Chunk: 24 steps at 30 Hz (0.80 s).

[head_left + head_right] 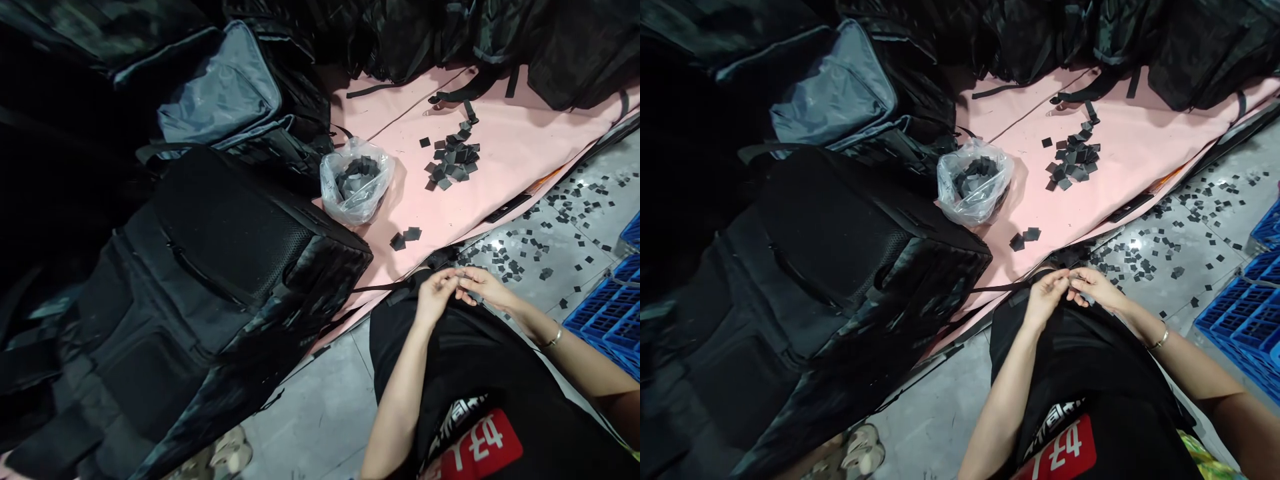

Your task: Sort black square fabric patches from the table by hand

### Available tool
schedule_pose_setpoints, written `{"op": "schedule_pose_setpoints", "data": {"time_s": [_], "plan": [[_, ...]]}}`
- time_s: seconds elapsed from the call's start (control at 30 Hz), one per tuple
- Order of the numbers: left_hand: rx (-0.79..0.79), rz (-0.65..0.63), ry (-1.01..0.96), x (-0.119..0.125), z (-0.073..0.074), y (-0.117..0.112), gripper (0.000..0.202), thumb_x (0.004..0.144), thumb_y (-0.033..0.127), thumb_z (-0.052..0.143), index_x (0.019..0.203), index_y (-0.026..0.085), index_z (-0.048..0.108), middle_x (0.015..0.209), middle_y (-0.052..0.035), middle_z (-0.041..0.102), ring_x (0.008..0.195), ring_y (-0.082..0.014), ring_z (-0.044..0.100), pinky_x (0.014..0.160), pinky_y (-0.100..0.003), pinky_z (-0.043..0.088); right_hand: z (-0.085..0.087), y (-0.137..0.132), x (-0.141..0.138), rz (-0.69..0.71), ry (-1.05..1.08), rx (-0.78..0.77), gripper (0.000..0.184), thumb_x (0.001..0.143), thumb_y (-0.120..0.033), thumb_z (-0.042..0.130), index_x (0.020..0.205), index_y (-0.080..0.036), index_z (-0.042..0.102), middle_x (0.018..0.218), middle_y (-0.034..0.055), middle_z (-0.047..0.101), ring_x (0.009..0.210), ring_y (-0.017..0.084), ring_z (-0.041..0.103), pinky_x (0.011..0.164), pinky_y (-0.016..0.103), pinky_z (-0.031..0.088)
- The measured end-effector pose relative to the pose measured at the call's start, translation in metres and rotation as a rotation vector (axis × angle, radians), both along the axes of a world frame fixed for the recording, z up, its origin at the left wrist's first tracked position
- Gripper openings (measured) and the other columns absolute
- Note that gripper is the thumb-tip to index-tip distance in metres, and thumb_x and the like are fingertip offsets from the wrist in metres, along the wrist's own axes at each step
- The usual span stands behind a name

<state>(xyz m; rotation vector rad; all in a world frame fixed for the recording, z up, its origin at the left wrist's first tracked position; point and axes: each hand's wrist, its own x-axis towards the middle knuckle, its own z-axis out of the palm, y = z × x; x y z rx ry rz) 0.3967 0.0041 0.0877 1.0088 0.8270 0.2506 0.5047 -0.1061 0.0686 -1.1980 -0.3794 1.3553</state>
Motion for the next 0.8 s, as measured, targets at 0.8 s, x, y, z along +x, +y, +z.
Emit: {"op": "schedule_pose_setpoints", "data": {"time_s": [0.8], "plan": [[-0.104,0.125,0.007,-0.016,0.004,-0.02,0.019,0.068,0.027,0.061,0.075,0.01,0.069,0.056,0.0024,0.046,0.043,-0.0015,0.028,0.042,-0.019,0.016,0.01,0.007,-0.003,-0.11,-0.224,-0.1,0.042,0.071,-0.052,0.064,0.059,-0.018,0.044,0.046,-0.0078,0.036,0.037,0.005,0.033,0.036,0.019,0.024]]}}
